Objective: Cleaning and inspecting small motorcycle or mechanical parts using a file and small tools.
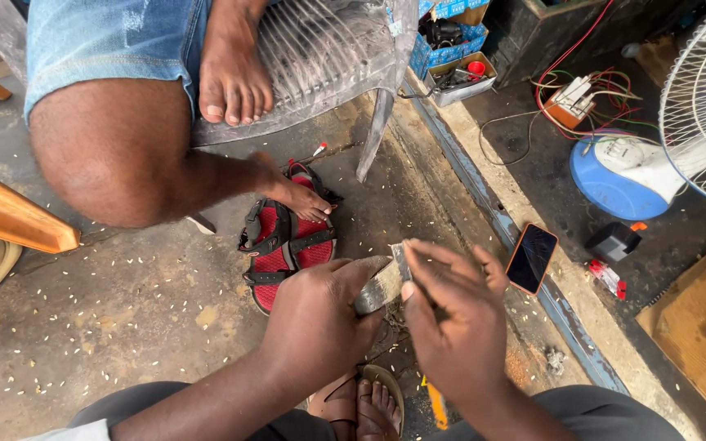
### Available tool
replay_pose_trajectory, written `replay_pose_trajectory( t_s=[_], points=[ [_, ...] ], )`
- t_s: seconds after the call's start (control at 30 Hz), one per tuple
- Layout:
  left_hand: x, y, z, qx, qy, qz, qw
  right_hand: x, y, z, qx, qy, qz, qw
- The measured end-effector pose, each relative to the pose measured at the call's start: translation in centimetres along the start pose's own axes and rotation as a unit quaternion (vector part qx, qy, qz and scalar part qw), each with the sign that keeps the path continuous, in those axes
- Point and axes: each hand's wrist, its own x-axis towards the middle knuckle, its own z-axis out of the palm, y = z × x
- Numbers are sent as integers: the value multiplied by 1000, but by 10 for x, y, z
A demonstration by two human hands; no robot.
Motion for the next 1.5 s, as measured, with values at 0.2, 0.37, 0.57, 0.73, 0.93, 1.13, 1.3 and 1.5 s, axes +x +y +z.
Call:
replay_pose_trajectory(
  t_s=[0.2, 0.37, 0.57, 0.73, 0.93, 1.13, 1.3, 1.5],
  points=[
    [0, 1, -2, -11, 1, -9, 1000, -7, 9, 7, -17, 0, -31, 999],
    [2, 3, -6, -1, 5, 2, 1000, -5, -8, 1, -7, -9, -28, 1000],
    [0, -7, 2, 5, 32, 40, 999, -15, 17, 12, -33, 15, -33, 999],
    [-1, -1, -4, 14, 2, 5, 1000, -2, -5, 1, -16, -12, -20, 1000],
    [-1, 2, -5, 1, 30, -1, 1000, -1, -9, -1, -7, -13, -17, 1000],
    [-2, -3, -5, 22, 16, 1, 1000, -1, -13, -2, -6, -7, -25, 1000],
    [-1, 3, -4, 15, -7, -21, 1000, 2, -11, -4, 13, -24, 9, 1000],
    [-2, -10, 3, 15, 15, -30, 999, 0, -11, -6, 14, -24, -11, 1000]
  ],
)
